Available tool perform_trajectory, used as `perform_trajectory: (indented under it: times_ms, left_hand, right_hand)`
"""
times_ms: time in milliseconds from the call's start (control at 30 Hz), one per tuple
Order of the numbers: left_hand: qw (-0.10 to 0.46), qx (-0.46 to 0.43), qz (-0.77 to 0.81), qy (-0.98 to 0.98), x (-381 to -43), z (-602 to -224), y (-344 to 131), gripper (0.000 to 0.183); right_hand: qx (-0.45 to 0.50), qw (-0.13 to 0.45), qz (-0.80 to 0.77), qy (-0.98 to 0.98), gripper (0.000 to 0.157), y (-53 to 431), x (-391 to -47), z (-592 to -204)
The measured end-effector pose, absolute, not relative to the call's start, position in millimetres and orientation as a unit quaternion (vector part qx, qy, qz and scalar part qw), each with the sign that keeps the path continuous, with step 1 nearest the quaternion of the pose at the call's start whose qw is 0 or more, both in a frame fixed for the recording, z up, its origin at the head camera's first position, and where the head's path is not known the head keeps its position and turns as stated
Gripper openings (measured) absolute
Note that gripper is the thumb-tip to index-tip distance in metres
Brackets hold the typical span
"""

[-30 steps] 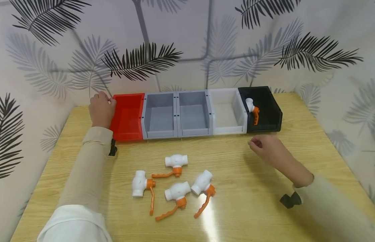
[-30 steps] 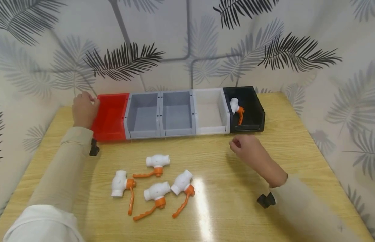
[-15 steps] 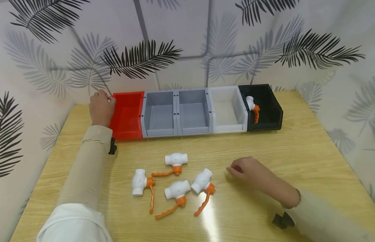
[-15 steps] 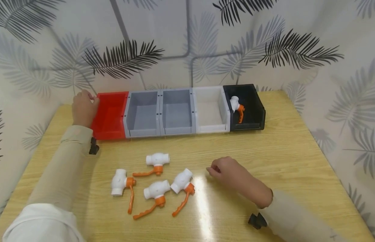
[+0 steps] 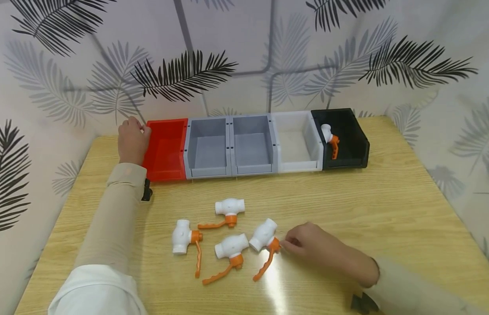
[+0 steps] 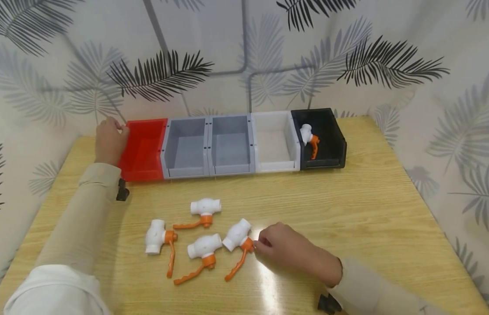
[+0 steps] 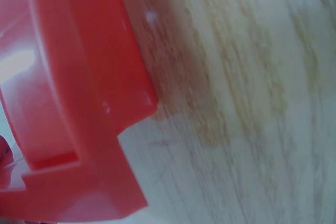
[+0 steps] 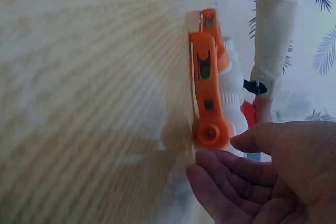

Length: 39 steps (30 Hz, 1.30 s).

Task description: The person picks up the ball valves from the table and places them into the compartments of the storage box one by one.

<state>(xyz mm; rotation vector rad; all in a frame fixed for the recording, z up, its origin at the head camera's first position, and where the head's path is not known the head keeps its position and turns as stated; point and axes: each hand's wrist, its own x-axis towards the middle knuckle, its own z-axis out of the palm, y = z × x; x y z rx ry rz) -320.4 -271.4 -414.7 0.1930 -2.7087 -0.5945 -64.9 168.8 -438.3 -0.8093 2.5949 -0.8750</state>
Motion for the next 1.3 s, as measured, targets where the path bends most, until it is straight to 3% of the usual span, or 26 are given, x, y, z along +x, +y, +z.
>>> perform_trajectory:
  times_ms: [700,1300]
  left_hand:
    - [0.178,0.077,-0.209,-0.958,-322,-415,-272,0.019]
    - [0.166,0.082,-0.205,-0.961,-324,-417,-272,0.021]
  right_hand:
    - [-0.270,0.117,-0.293,0.910,0.044,137,-37,-448]
    - [-0.237,0.090,-0.300,0.920,0.036,143,-38,-449]
